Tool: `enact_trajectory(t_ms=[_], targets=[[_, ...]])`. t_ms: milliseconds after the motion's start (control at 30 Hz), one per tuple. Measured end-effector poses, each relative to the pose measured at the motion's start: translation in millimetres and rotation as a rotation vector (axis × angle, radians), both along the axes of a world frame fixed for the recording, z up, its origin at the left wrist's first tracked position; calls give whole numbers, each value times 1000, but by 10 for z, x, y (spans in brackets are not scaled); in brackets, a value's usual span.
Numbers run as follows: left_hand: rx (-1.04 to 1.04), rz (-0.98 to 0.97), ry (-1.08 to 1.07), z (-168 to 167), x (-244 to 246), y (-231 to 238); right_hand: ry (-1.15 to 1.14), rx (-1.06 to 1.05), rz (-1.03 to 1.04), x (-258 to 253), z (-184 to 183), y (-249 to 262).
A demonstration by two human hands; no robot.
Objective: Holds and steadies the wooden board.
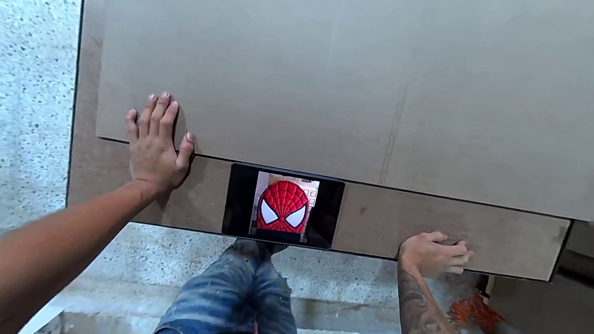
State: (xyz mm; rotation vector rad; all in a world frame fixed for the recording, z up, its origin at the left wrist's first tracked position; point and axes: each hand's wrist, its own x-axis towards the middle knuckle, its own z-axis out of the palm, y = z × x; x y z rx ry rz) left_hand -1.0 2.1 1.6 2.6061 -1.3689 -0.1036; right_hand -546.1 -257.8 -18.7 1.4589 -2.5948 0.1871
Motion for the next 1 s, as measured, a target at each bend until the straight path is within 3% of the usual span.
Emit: enact_trajectory(t_ms=[1000], targets=[[-40, 13, 4, -23, 15, 15, -36, -34, -43, 97, 135, 24]])
